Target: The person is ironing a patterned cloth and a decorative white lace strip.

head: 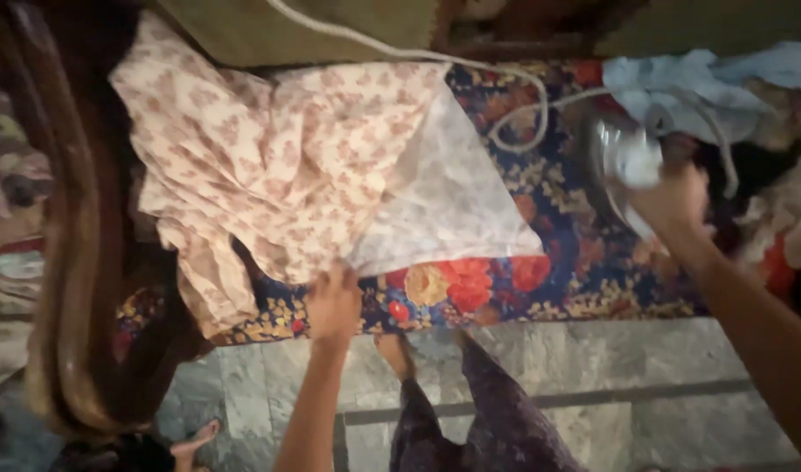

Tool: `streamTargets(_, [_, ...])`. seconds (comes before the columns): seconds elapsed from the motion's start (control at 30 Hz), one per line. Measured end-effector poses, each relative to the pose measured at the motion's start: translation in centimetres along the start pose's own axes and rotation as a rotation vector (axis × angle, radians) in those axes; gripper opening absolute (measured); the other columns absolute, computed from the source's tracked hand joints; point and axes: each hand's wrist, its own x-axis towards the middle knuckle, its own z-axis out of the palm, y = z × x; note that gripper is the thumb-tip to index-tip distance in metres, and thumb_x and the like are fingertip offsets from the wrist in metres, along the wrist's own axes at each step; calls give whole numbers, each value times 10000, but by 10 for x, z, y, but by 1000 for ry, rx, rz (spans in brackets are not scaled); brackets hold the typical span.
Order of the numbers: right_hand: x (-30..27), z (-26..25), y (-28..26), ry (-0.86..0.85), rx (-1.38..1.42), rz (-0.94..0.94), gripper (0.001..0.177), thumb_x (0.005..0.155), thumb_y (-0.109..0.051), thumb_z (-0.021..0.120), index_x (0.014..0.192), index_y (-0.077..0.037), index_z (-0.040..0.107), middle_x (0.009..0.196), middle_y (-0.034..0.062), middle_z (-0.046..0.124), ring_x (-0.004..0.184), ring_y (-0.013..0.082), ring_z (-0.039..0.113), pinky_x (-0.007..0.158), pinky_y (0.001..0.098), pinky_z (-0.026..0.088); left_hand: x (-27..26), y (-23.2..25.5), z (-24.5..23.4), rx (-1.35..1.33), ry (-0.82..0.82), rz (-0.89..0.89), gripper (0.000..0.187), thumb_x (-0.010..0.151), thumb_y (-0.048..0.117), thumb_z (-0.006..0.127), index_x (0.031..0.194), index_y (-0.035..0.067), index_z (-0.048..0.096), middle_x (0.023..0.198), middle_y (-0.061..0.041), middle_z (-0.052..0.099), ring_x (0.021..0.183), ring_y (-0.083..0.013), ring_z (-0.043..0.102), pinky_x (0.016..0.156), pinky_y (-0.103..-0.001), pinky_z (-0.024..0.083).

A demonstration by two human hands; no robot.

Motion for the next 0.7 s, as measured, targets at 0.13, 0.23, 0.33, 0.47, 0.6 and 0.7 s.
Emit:
streamTargets(0.13, [-55, -74, -14, -634, 244, -63, 661, 642, -575, 874, 1099, -105, 788, 842, 147, 769, 691, 276, 746, 683, 408, 607, -26, 0, 2, -1, 49, 42, 170, 845, 198, 697, 1000, 126, 696, 1294, -68, 588, 1044, -317, 645, 769, -449, 598])
streamTargets(0.23, [-76, -86, -33, -627, 313, -253, 601, 576, -531, 883, 1048, -167, 803, 801, 140, 764, 675, 277, 742, 662, 412, 599, -16, 8, -29, -167, 82, -141, 208, 826, 282, 729, 945, 113, 707, 1273, -95, 587, 1026, -339, 651, 711, -450, 575])
streamTargets(0.33, [-90, -67, -43, -674, 373, -261, 571, 573, -490, 877, 1050, -185, 805, 780, 150, 758, 677, 285, 746, 672, 415, 602, -15, 11, -26, -335, 181, -387, 239, 858, 325, 764, 929, 102, 719, 1261, -121, 577, 974, -345, 659, 755, -450, 560])
streamTargets(0.47, [-74, -77, -58, -689, 369, -34, 627, 593, -547, 896, 1034, -113, 792, 894, 179, 765, 781, 338, 750, 742, 454, 605, -2, 25, -32, -720, 307, -809, 238, 767, 171, 777, 872, 10, 637, 1398, -199, 455, 772, -298, 683, 723, -411, 562])
streamTargets(0.6, [-46, -68, -56, -765, 350, 71, 778, 654, -595, 877, 1252, -119, 731, 932, 213, 753, 784, 359, 744, 708, 473, 598, -16, 11, 32, -513, 512, -962, 432, 791, 45, 808, 1107, -110, 557, 1229, -296, 493, 803, -322, 618, 730, -441, 491])
streamTargets(0.7, [-67, -35, -34, -699, 417, -20, 662, 672, -601, 863, 1100, -106, 761, 1003, 176, 778, 891, 321, 763, 833, 439, 606, -26, -10, 61, -977, 614, -994, 431, 790, 29, 733, 1135, -19, 478, 1004, -186, 600, 745, -211, 604, 683, -340, 534])
